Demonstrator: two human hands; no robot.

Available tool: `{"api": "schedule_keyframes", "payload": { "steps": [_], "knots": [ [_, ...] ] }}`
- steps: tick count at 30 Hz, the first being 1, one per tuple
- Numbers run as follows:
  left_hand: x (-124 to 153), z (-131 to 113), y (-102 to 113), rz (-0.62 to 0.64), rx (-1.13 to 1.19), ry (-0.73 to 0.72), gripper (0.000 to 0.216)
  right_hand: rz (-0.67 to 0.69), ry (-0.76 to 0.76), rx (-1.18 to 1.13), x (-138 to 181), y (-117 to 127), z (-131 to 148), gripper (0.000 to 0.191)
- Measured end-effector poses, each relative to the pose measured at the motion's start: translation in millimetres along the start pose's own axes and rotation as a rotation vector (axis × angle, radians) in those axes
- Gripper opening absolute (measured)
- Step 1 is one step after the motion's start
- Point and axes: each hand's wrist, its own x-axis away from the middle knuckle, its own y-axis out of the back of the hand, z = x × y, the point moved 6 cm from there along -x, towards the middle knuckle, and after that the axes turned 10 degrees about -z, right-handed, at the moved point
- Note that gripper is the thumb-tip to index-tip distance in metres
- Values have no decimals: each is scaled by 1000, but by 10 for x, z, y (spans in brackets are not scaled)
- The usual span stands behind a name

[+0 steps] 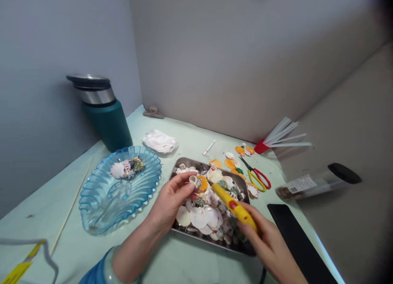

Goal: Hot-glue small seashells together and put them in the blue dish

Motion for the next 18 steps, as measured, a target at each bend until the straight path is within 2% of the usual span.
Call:
{"api": "schedule_keyframes", "payload": {
  "steps": [2,4,8,12,18],
  "knots": [
    [-4,15,0,-10,44,38,37,-137,-124,-171,-39,78,-60,40],
    [-10,21,-2,-13,97,72,35,-196,-193,-319,-77,71,-53,38],
    [-33,21,14,-25,188,131,32,-69,-206,-436,-125,-135,59,32],
    [-51,32,20,-27,239,191,33,28,-127,-457,-96,-296,83,27],
    [-58,53,5,-52,273,226,33,0,-55,-367,-116,-343,101,26]
  ]
}}
